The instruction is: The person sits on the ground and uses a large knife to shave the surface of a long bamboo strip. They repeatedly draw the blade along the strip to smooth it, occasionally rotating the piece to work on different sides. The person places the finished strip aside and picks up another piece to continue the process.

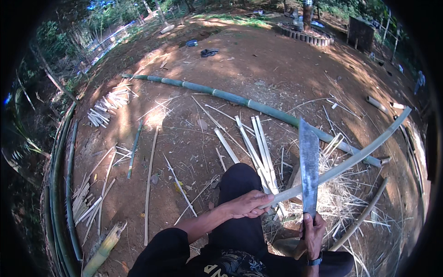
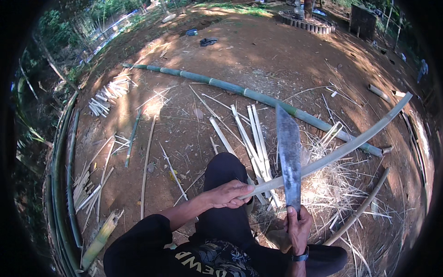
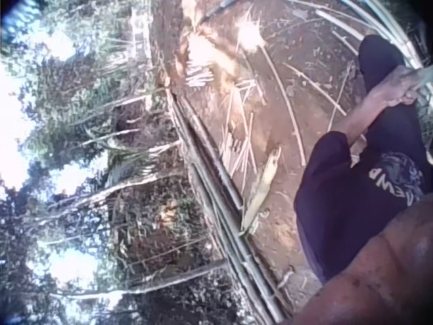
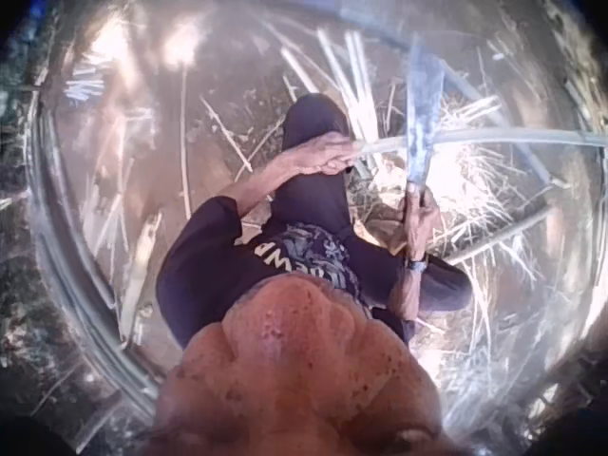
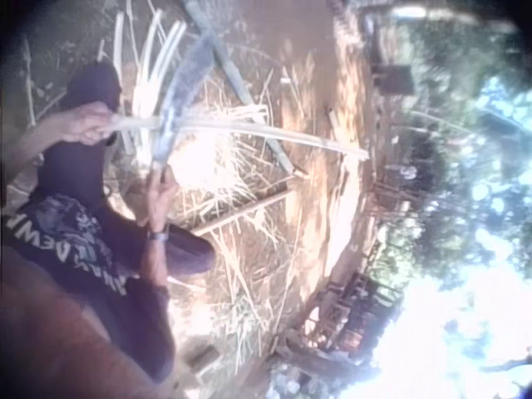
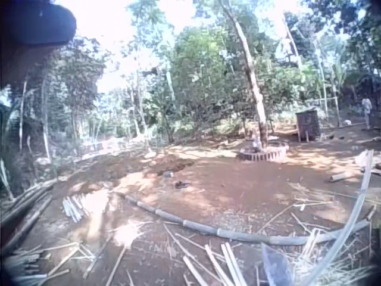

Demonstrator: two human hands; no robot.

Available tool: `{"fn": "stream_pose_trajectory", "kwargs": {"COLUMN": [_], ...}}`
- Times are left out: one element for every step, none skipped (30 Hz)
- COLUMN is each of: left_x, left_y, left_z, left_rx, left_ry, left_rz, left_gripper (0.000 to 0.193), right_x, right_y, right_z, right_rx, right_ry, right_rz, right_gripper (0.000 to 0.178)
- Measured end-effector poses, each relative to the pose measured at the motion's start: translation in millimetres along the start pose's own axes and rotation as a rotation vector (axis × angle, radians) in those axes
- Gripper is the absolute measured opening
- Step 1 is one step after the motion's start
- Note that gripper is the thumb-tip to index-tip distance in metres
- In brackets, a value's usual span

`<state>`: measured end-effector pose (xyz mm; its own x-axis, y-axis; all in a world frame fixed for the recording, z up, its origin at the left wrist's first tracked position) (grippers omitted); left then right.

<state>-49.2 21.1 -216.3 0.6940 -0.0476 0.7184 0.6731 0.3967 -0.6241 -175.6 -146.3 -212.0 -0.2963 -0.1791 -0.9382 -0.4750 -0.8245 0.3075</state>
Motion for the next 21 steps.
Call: {"fn": "stream_pose_trajectory", "kwargs": {"left_x": [-0.8, -3.5, -7.5, -5.8, -3.7, -2.2, -5.3, -5.2, -4.2, -3.7, -6.1, -9.6, -9.0, -7.0, -5.0, -5.6, -6.8, -8.3, -9.7, -11.5, -16.6], "left_y": [3.5, 0.5, 3.1, 1.0, -2.9, -5.2, -4.7, -4.5, -5.9, -7.3, -6.2, -4.9, -5.2, -6.7, -8.4, -9.0, -9.3, -9.7, -9.8, -11.4, -14.4], "left_z": [3.1, -0.6, -3.5, -5.2, -4.3, -3.7, -4.9, -6.4, -7.4, -6.9, -7.3, -7.7, -9.3, -9.9, -10.0, -10.0, -10.1, -10.2, -8.8, -9.2, -10.9], "left_rx": [0.001, -0.027, -0.020, -0.028, -0.028, -0.028, -0.039, -0.036, -0.033, -0.025, -0.013, -0.002, 0.004, 0.000, -0.003, -0.004, -0.001, 0.001, 0.009, 0.009, 0.009], "left_ry": [-0.010, -0.008, -0.040, -0.043, -0.042, -0.038, -0.032, -0.045, -0.056, -0.064, -0.061, -0.058, -0.060, -0.066, -0.071, -0.074, -0.071, -0.068, -0.064, -0.072, -0.080], "left_rz": [0.014, 0.028, 0.048, 0.049, 0.050, 0.047, 0.048, 0.045, 0.041, 0.038, 0.038, 0.037, 0.031, 0.015, -0.001, -0.011, -0.026, -0.042, -0.059, -0.056, -0.052], "left_gripper": [0.049, 0.049, 0.050, 0.050, 0.050, 0.050, 0.051, 0.051, 0.051, 0.051, 0.051, 0.052, 0.052, 0.052, 0.052, 0.052, 0.053, 0.053, 0.053, 0.053, 0.053], "right_x": [-2.2, -0.7, -2.6, -2.2, 1.5, 0.7, 4.1, 6.4, 5.3, 2.3, -1.7, -0.7, -1.8, -2.0, 1.5, 0.1, -2.9, -6.9, -12.1, -21.2, -31.6], "right_y": [0.5, 6.2, -0.5, -2.0, -7.7, -16.6, -18.0, -19.3, -13.1, -6.5, -1.5, -3.0, -3.0, -2.6, -4.6, -3.6, -2.5, -0.8, 6.0, 17.2, 30.5], "right_z": [-3.6, -4.0, -3.2, -0.2, 4.6, 8.9, 9.8, 10.5, 6.9, 2.8, 0.0, 1.9, 3.0, 4.2, 5.7, 6.1, 6.4, 6.2, 3.2, -1.9, -6.3], "right_rx": [0.012, 0.061, 0.025, 0.008, -0.018, -0.069, -0.087, -0.103, -0.075, -0.050, -0.022, -0.034, -0.041, -0.048, -0.067, -0.064, -0.061, -0.059, -0.018, 0.040, 0.125], "right_ry": [0.013, -0.001, 0.003, 0.006, 0.007, 0.030, 0.022, 0.014, 0.009, 0.001, 0.011, 0.001, -0.001, -0.003, 0.032, 0.038, 0.043, 0.049, 0.023, 0.084, 0.137], "right_rz": [-0.057, -0.068, -0.045, -0.014, 0.099, 0.114, 0.122, 0.129, 0.072, 0.013, -0.028, 0.003, 0.036, 0.069, 0.140, 0.117, 0.094, 0.071, -0.027, -0.094, -0.149], "right_gripper": [0.038, 0.037, 0.037, 0.036, 0.036, 0.037, 0.037, 0.037, 0.037, 0.036, 0.036, 0.037, 0.037, 0.037, 0.038, 0.038, 0.038, 0.038, 0.037, 0.034, 0.032]}}
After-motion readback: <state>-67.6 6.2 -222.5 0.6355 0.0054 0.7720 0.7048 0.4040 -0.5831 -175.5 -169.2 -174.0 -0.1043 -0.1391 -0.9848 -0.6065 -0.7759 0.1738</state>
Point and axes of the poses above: each hand's wrist, its own z-axis away from the middle knuckle, its own y-axis out of the back of the hand, x = y × z, the point moved 9 cm from there along -z, towards the middle knuckle, and after that the axes turned 11 degrees about z, right-handed, at the moved point
